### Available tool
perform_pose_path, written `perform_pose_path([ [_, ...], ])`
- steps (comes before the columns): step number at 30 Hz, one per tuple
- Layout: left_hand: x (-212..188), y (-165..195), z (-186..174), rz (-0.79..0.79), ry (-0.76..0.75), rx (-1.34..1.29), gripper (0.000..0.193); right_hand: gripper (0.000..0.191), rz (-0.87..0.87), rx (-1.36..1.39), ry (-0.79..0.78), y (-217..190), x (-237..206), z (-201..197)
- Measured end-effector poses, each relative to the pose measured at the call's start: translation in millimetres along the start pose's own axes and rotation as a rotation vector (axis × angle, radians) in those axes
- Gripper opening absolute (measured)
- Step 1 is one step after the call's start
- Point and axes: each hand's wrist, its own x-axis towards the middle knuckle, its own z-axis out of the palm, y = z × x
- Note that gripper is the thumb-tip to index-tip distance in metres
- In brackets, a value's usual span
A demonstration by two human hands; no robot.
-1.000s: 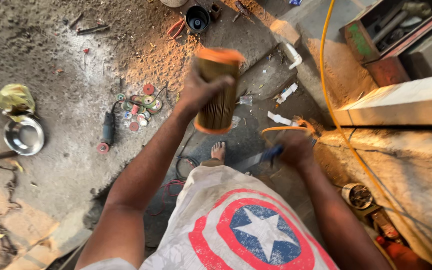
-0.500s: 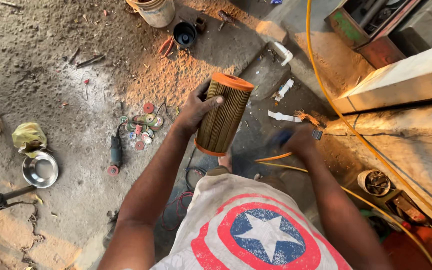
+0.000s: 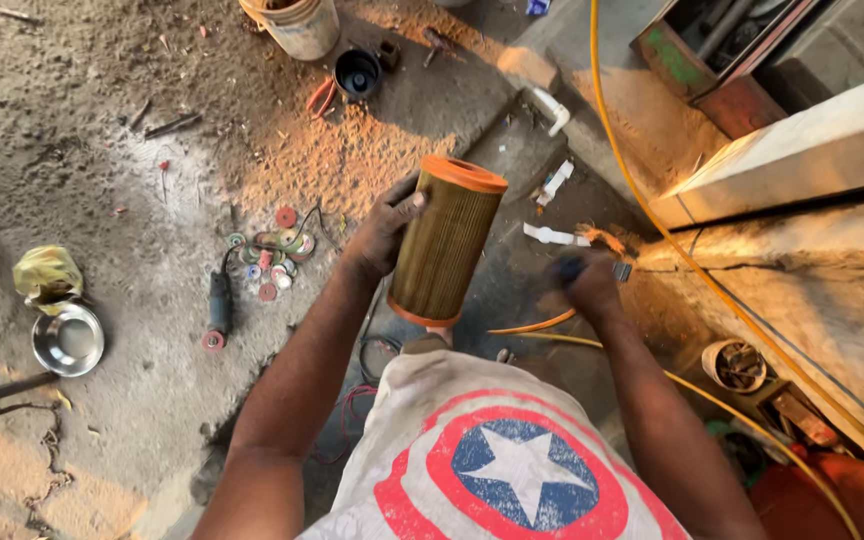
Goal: The person holds a cylindrical air filter in one hand and a compressed air hose in the other, blowing dust off the filter pleats. They rotate the filter and aim the nozzle at different sections, briefly walk across the workshop with the filter and a black plastic housing, then resume blowing dust off the filter from multiple angles.
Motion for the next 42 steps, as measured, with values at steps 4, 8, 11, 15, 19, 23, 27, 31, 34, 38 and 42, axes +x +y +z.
perform_pose_path([
  [4, -6, -11, 9, -0.064, -0.054, -0.145, 0.080, 0.018, -0.244, -0.192, -0.268, 4, -20, -7],
  [8, -10, -24, 29, -0.035, -0.019, 0.274, 0.085, 0.024, 0.029, 0.153, 0.003, 23, -31, -13],
  [11, -14, -36, 50, -0.103, -0.024, 0.150, 0.089, 0.023, -0.091, -0.015, -0.154, 38, -42, -14],
  [15, -24, -53, 74, -0.075, -0.161, 0.117, 0.092, 0.025, 0.053, 0.069, -0.005, 49, -70, -18],
  [19, -37, -70, 89, -0.101, -0.065, 0.319, 0.083, 0.016, -0.318, -0.161, -0.270, 58, -105, -29],
  [23, -51, -94, 102, -0.190, -0.082, 0.094, 0.081, 0.019, 0.080, 0.121, -0.082, 79, -123, -33],
  [27, -69, -114, 112, -0.124, -0.009, 0.316, 0.088, 0.030, -0.249, -0.056, -0.216, 104, -135, -23],
  [31, -89, -125, 115, -0.166, 0.019, 0.059, 0.094, 0.011, 0.182, 0.306, -0.008, 116, -152, -18],
  [34, -98, -127, 114, -0.140, -0.101, 0.130, 0.095, 0.013, -0.291, -0.168, -0.339, 116, -161, -21],
  [38, -102, -127, 113, -0.151, 0.042, 0.088, 0.095, 0.005, -0.030, 0.137, -0.009, 107, -162, -24],
  [42, -103, -124, 112, -0.173, -0.007, 0.072, 0.099, 0.021, -0.328, -0.033, -0.089, 97, -162, -18],
])
